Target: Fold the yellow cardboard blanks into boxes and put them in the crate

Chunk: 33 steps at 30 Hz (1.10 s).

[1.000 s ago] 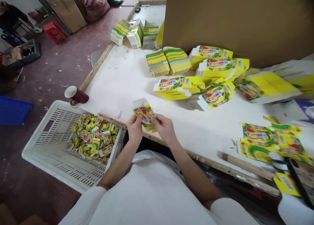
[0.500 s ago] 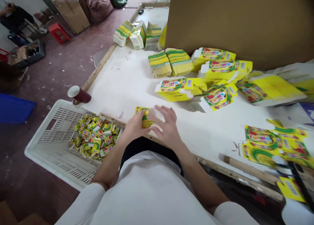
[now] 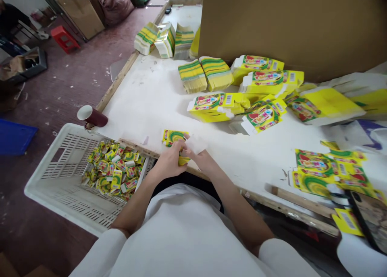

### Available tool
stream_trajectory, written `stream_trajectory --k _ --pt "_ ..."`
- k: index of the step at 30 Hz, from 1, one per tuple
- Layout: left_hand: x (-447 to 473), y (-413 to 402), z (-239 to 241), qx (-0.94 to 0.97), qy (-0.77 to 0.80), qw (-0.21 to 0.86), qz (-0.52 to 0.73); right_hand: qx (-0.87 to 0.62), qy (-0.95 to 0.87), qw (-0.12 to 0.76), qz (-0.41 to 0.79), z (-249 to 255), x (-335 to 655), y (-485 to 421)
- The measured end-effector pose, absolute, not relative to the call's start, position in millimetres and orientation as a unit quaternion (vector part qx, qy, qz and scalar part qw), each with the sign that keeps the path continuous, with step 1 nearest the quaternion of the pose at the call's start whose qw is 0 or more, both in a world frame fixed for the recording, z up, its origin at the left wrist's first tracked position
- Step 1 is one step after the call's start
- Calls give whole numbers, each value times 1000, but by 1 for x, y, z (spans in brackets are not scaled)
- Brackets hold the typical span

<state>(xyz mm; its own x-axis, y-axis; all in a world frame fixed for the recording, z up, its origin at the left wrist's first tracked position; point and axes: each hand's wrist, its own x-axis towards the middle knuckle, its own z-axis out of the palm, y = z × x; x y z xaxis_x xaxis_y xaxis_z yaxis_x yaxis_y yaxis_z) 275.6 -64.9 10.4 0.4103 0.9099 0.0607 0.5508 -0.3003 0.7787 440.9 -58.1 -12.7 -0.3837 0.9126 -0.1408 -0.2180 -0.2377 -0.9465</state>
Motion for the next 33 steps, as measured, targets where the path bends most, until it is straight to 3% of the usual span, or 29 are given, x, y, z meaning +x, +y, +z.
stream_trajectory --k 5,9,13,16,21,25,33 --pt "276 -55 5 726 487 358 329 -409 -634 419 505 -9 436 -65" --pt "281 -53 14 609 587 285 450 -467 -558 479 491 -14 434 -57" --pt "287 -55 23 372 523 454 619 -468 -536 486 507 -18 435 -54" --pt "291 -50 25 247 479 489 686 -442 -618 461 458 -18 434 -60" --pt "298 -46 35 81 414 533 733 -472 -631 486 377 -17 429 -67" --pt "309 -53 40 95 404 546 728 -498 -605 507 359 -15 429 -67" --pt "313 -52 31 126 401 560 714 -422 -640 457 451 -5 444 -59"
